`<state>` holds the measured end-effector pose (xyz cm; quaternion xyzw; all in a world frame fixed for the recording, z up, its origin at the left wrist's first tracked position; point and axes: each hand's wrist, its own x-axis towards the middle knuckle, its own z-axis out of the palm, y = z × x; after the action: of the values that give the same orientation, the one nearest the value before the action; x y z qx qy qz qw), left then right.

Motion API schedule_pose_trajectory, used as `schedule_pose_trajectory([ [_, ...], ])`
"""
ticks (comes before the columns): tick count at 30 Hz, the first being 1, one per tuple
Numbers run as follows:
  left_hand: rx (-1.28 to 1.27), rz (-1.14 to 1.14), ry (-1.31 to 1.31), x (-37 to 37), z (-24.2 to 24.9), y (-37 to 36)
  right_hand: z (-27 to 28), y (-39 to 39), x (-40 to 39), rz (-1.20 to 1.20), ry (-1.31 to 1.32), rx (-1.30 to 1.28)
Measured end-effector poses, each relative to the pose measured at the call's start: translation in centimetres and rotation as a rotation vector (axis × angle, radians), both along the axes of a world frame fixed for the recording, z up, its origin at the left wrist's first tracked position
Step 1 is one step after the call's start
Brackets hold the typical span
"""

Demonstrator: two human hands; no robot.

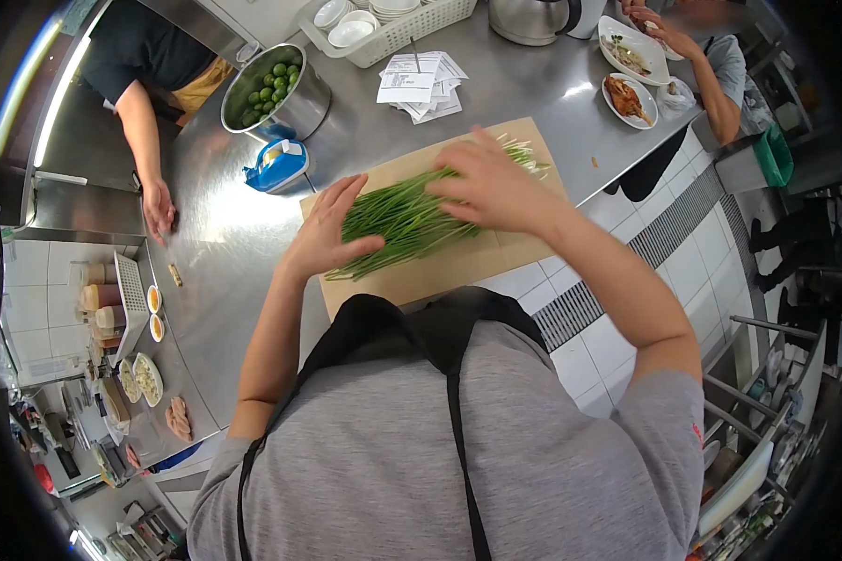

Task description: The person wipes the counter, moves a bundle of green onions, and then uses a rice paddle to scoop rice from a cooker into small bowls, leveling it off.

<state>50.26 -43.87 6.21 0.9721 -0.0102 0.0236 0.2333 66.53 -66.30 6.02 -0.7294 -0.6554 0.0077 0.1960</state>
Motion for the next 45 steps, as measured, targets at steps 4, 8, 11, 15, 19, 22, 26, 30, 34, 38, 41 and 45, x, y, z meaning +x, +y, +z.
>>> schedule_pose_trajectory([
  [4,-0.227,0.02,-0.018,3.0,-1.4,-0.5,-0.8,2.6,-2.9,0.059,0.05,0.086],
  [8,-0.336,-0.058,0.007,4.5,-2.7,-0.9,-1.3,3.2,-3.4,0.023,-0.072,0.062],
  [11,-0.284,-0.081,0.032,4.7,-3.5,-1.1,-0.2,2.5,-3.4,-0.016,-0.064,0.088],
  [15,-0.321,-0.024,0.024,4.1,-3.3,-1.6,-0.4,1.9,-2.9,-0.05,-0.006,0.139],
  [19,-0.296,0.091,-0.225,2.8,-3.6,-1.8,-0.4,2.2,-3.6,-0.076,0.019,0.247],
  [22,-0.316,0.269,-0.206,-0.2,-2.7,-0.7,-0.2,2.4,-3.5,-0.046,0.006,0.314],
  [26,-0.383,0.645,-0.291,-4.8,-2.4,1.0,-1.6,4.0,-2.8,-0.19,0.311,0.272],
  [30,-0.447,0.888,-0.644,-9.3,-3.4,3.7,2.7,11.1,-4.8,-0.128,0.529,0.375],
  [34,-0.671,1.117,-0.713,-14.6,-3.6,5.6,5.4,23.6,-7.7,0.159,0.834,0.387],
  [38,-0.722,1.202,-0.774,-20.1,-3.4,6.2,6.6,39.8,-13.0,0.147,1.105,0.161],
  [41,-0.758,1.243,-0.661,-25.3,-4.3,7.1,7.1,49.1,-17.3,-0.01,1.121,0.059],
  [45,-0.733,1.266,-0.585,-32.0,-5.8,9.5,5.1,61.9,-19.5,-0.348,1.091,0.105],
])
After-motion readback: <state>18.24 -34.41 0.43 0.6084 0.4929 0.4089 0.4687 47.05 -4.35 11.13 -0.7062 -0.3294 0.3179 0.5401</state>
